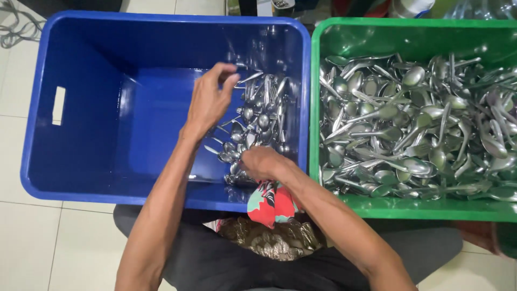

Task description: The person wipes and dries metal spoons and forks with a cloth and moves them between bins.

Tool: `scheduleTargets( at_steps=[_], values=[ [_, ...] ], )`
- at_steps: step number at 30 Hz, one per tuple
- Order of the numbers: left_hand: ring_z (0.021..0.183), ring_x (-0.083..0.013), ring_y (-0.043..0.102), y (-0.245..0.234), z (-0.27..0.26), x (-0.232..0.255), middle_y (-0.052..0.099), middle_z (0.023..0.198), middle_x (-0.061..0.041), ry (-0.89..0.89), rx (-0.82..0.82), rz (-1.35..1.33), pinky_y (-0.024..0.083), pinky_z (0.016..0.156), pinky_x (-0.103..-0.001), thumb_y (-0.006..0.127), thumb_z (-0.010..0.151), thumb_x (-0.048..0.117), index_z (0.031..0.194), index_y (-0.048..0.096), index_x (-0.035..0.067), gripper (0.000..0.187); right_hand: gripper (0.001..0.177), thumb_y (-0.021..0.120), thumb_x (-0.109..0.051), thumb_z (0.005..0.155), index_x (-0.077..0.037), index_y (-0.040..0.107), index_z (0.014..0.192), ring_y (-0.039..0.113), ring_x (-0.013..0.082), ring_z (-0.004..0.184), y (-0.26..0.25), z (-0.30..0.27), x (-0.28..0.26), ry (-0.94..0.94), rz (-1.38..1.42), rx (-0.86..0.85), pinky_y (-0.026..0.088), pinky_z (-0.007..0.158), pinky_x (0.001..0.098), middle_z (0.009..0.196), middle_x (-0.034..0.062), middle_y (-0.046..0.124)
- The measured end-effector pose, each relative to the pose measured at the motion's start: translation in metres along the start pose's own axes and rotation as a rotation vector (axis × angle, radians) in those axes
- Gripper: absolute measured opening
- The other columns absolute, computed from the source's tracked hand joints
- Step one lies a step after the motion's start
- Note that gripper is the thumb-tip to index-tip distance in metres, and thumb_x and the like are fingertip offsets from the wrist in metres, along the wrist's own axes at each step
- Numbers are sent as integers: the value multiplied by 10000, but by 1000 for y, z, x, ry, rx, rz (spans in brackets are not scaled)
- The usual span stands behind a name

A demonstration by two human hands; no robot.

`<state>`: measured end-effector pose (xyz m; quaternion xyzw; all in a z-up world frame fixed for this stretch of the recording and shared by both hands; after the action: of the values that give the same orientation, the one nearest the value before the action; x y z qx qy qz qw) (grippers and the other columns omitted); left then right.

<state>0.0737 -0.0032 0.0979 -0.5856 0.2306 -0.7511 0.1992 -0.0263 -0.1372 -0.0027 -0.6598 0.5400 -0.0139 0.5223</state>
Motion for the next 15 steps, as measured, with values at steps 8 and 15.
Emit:
scheduleTargets(
  at_steps=[8,15],
  values=[
    [937,-402,712,62,-7,-114,746,992,-211,-149,-110,313,541,817,-493,683,948,196,1018,741,23,195,203,644,-165,897,-9,731,801,730,393,810,17,-7,-12,6,44,-3,578,736,502,810,229,721],
    [1037,-344,692,137,4,-139,724,1062,-188,-423,-546,769,487,965,-497,760,822,600,1023,742,29,606,195,663,-163,899,1,733,819,720,416,835,23,-11,-23,14,98,-84,573,743,524,845,249,718]
  ],
)
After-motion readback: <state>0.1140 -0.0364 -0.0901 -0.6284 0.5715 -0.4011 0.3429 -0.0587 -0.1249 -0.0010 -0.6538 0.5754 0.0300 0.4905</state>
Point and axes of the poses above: each hand's wrist, its own z-axis towards the middle knuckle, its own y-axis out of the palm, x = y × z, the point moved 3 cm from there along z, towards the middle knuckle
